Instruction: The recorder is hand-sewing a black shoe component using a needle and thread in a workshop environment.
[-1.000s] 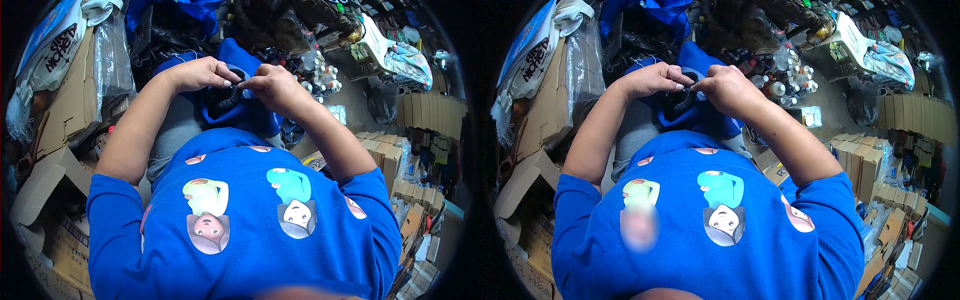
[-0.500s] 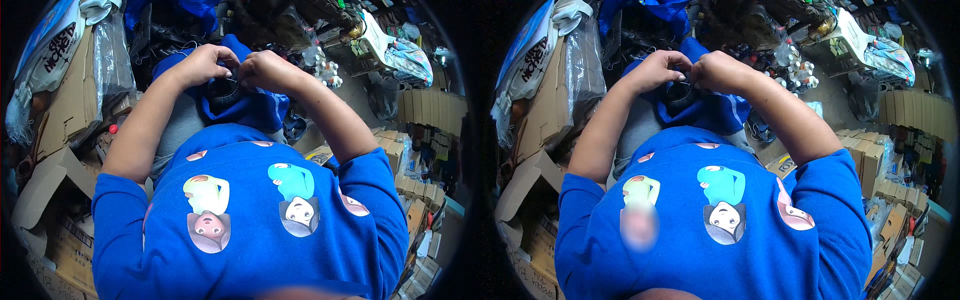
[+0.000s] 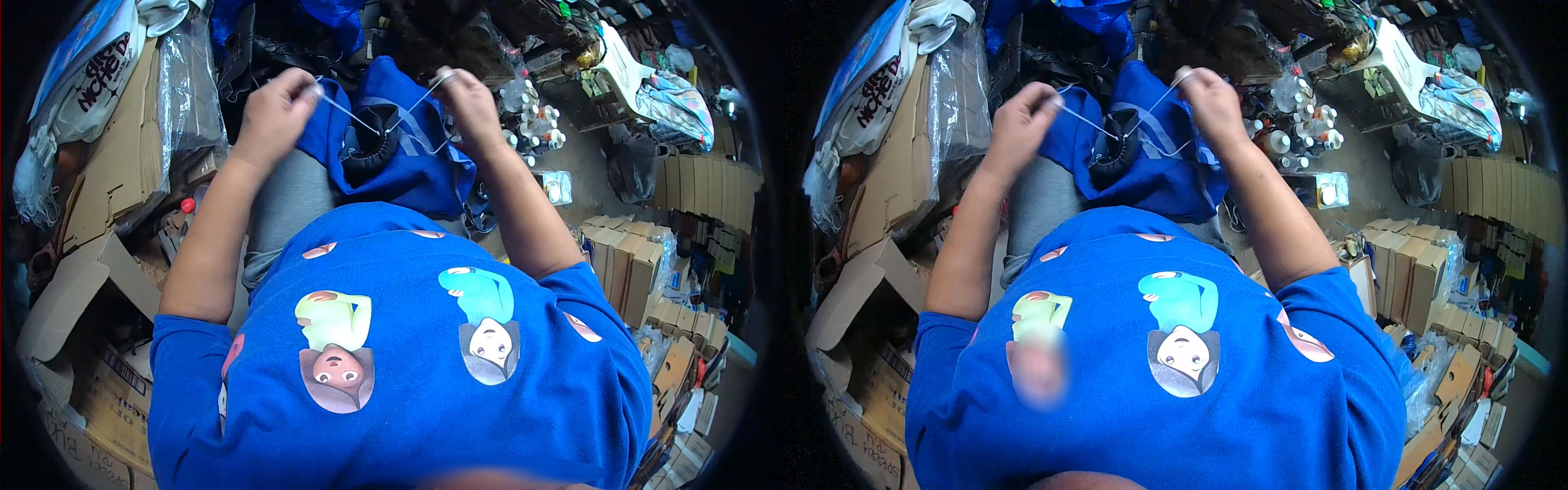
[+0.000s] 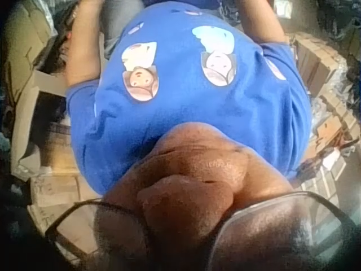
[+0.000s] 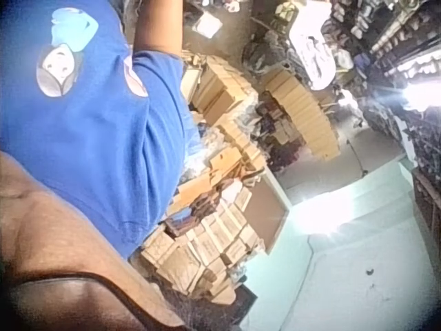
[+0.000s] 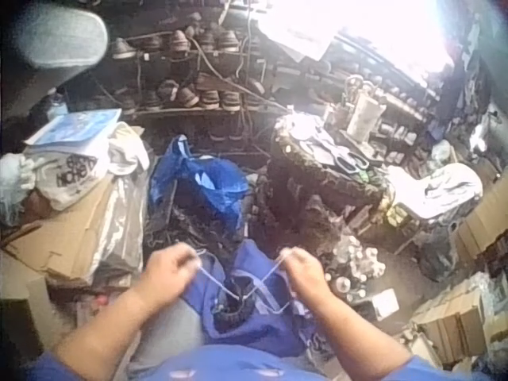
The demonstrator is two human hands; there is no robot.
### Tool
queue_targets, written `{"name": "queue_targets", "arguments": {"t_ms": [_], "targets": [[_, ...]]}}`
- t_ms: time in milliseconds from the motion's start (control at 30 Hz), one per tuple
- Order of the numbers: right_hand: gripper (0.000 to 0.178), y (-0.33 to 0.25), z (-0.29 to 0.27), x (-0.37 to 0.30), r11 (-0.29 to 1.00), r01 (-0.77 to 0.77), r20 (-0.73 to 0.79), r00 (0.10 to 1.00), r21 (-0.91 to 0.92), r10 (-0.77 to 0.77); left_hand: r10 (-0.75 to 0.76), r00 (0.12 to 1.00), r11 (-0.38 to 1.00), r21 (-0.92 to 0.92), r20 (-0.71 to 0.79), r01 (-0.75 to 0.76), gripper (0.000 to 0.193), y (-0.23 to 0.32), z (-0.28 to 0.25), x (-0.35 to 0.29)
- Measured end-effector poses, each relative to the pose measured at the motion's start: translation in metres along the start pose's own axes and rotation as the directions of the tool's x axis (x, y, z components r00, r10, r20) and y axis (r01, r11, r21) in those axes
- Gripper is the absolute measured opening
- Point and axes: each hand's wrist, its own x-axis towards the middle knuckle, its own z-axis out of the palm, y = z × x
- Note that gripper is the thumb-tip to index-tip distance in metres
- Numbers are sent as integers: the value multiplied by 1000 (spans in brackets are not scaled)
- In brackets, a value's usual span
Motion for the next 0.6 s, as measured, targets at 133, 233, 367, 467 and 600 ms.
{"name": "queue_targets", "arguments": {"t_ms": [133, 233, 367, 467, 600], "targets": [[38, -33, 17, -13, 392, -349, 191, 902, 851, 388, -99, 973, 300, -926, 210, 230, 42, 14, 19, -2], [45, -13, -2, -12, 253, -513, 517, 854, 820, 55, -30, 943, -33, -943, 331, 330, 42, 19, 27, -9], [46, -13, -14, -29, 425, -477, 420, 879, 769, 226, -256, 883, -38, -917, 394, 398, 45, 21, 26, -12], [46, -13, -26, -30, 531, -442, 374, 897, 723, 236, -265, 875, -38, -912, 404, 409, 46, 13, 18, -9], [44, -7, -36, -33, 497, -467, 437, 881, 732, 183, -266, 871, -13, -905, 413, 425, 46, 7, 14, -9]]}}
